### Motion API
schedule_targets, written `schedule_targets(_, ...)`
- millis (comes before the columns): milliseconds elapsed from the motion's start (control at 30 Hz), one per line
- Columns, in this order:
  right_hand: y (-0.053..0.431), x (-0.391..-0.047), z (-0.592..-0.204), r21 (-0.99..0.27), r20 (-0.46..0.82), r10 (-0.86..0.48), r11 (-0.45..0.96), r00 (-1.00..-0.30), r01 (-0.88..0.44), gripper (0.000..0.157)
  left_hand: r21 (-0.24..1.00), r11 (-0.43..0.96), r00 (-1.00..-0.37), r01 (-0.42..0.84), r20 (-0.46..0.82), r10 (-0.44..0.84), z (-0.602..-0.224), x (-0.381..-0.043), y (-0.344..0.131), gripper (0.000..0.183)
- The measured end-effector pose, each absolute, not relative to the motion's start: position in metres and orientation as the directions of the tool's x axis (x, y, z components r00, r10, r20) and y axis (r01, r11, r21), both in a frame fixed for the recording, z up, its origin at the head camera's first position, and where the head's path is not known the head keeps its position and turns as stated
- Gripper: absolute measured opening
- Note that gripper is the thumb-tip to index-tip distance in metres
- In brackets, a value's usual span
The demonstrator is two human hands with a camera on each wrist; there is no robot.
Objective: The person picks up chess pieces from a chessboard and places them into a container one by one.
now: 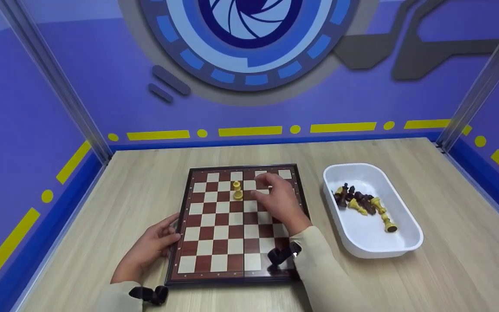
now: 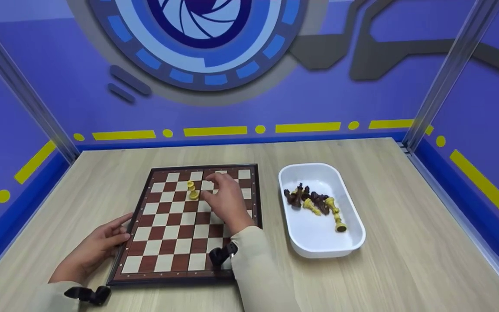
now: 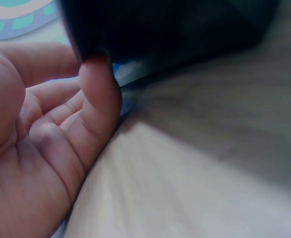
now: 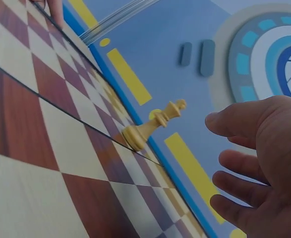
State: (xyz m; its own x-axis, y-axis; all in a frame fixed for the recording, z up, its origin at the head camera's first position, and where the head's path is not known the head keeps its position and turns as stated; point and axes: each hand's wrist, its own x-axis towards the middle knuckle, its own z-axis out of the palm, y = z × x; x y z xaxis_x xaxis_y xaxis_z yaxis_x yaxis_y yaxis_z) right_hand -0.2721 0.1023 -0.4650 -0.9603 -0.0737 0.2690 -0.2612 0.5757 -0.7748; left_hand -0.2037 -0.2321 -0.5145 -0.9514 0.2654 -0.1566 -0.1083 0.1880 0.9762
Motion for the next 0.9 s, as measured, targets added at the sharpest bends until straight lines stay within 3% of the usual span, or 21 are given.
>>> schedule_targets(200,0.093,-0.276,-0.464,-0.789,0.214,-0.116,0.565,-0.970,-0.241,0.036,0.978,0.179,-0.950,-0.104,-0.151,0.273,-0.514,-0.203,-0.233,0.069)
schedule_targets(567,0.082,-0.285,-0.470,-0.767,0.272,-0.175,0.555,-0.946,-0.324,0.032,0.980,0.166,-0.951,-0.111,-0.153,0.268,-0.516,-0.205,-0.234,0.069)
schedule_targets(900,0.072,-0.291,-0.475,-0.768,0.256,-0.175,0.561,-0.951,-0.310,0.026,0.979,0.173,-0.953,-0.108,-0.152,0.264,-0.516,-0.204,-0.233,0.068)
